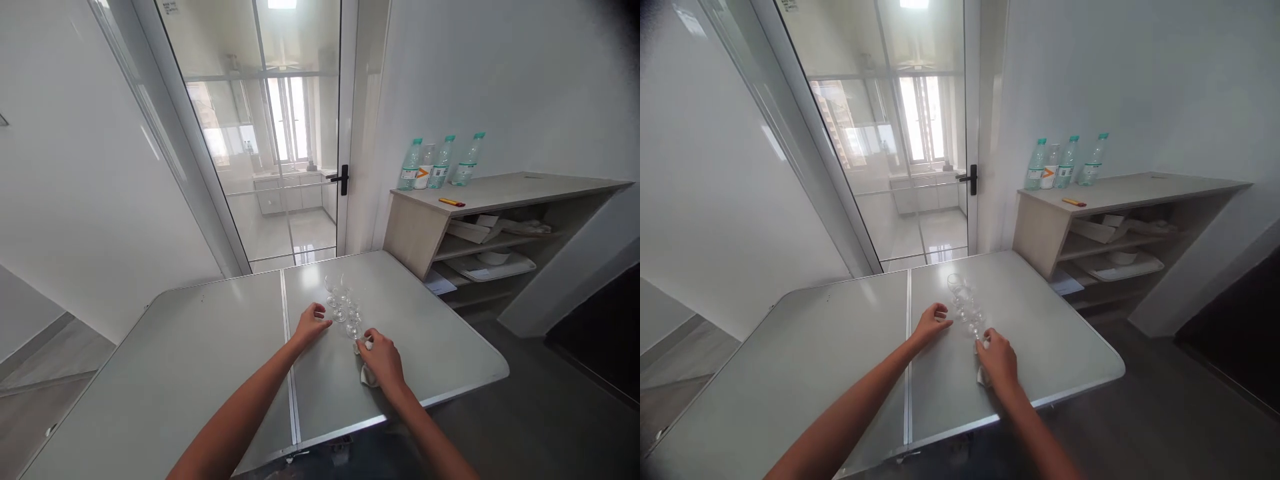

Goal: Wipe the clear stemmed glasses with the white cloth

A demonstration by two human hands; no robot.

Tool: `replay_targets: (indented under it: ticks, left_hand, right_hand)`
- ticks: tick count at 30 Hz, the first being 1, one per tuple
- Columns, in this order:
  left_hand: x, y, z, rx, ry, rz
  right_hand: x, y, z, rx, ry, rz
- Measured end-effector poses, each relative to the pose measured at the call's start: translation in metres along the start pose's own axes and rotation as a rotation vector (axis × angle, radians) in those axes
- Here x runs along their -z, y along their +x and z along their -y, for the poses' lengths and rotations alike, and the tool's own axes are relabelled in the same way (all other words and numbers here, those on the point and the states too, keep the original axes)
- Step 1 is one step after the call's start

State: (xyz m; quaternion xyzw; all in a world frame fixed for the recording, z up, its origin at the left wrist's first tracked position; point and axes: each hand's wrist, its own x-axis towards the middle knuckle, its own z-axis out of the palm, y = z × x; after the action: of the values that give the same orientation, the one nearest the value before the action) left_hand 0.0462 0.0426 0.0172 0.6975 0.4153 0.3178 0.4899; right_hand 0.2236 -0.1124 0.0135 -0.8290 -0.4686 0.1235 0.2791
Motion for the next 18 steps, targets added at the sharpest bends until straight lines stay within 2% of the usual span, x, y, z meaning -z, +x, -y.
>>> replay_targets:
  ticks: [4,12,18]
  left_hand:
    - [-0.017,0.013,0.003,-0.015,-0.024,0.035]
    - [-0.021,0.035,0.007,-0.056,-0.097,0.215]
    - [-0.04,0.037,0.004,-0.06,-0.095,0.232]
  right_hand:
    - [-0.002,0.019,0.0,-0.034,-0.004,0.016]
    - [-0.012,0.035,0.002,-0.07,0.008,0.026]
    - [-0.015,0.037,0.009,-0.005,-0.061,0.01]
